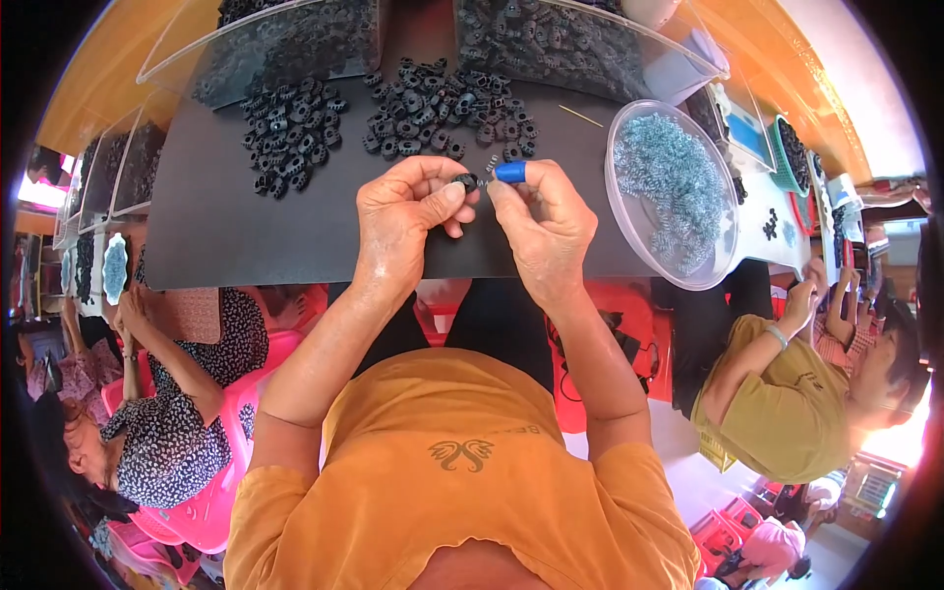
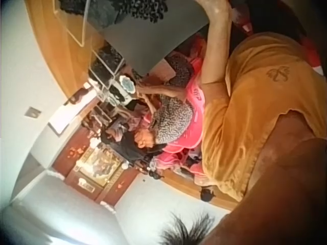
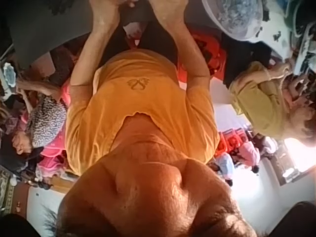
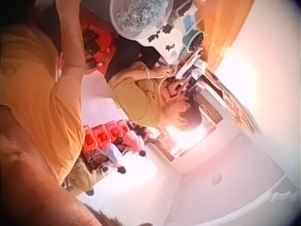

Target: Assembling small black plastic components by hand in a workshop environment.

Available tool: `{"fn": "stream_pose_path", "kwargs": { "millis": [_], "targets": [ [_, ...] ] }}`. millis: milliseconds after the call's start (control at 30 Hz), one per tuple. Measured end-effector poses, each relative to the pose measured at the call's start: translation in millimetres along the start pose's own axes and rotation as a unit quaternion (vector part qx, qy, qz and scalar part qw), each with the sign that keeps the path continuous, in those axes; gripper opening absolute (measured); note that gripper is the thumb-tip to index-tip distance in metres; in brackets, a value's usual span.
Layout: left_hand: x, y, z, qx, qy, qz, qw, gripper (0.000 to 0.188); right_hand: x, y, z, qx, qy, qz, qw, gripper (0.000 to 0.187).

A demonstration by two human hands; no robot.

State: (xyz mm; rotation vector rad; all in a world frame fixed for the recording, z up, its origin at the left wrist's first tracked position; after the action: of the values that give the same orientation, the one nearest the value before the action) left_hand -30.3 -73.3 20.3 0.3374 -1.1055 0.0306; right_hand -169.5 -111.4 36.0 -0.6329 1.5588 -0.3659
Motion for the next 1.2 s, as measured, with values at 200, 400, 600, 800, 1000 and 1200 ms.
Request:
{"fn": "stream_pose_path", "kwargs": {
  "millis": [200, 400, 600, 800, 1000, 1200],
  "targets": [
    [-2.3, 7.8, -6.0, -0.003, -0.033, 0.007, 0.999, 0.013, -15.7, -2.9, 2.3, -0.076, 0.062, -0.068, 0.993, 0.017],
    [-1.1, 14.3, -9.9, -0.038, -0.054, 0.021, 0.998, 0.012, -13.0, 3.5, 5.6, -0.11, 0.057, 0.027, 0.992, 0.012],
    [-0.6, 21.5, -11.9, -0.06, -0.033, 0.014, 0.998, 0.013, -15.8, 4.0, 8.8, -0.12, -0.127, 0.174, 0.969, 0.01],
    [-5.1, 25.1, -17.2, -0.088, 0.005, 0.002, 0.996, 0.014, -15.0, -4.6, 8.9, -0.185, -0.196, 0.306, 0.913, 0.009],
    [1.2, 29.1, -30.6, -0.034, -0.001, 0.032, 0.999, 0.014, -8.7, -28.3, 22.9, -0.145, 0.076, 0.091, 0.982, 0.01],
    [5.5, 32.6, -40.5, 0.013, -0.03, 0.051, 0.998, 0.015, 10.5, -61.0, 72.9, -0.232, 0.361, -0.236, 0.872, 0.016]
  ]
}}
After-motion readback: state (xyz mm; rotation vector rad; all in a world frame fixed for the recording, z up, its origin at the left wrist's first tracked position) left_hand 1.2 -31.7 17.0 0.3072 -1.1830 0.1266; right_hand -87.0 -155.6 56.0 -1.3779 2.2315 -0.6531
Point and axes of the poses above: each hand's wrist, its own y-axis away from the middle knuckle, its own z-axis out of the palm, x = y × z, the point moved 4 cm from there along -y, towards the middle knuckle, and after that the axes turned 10 degrees about -z, right-handed, at the moved point
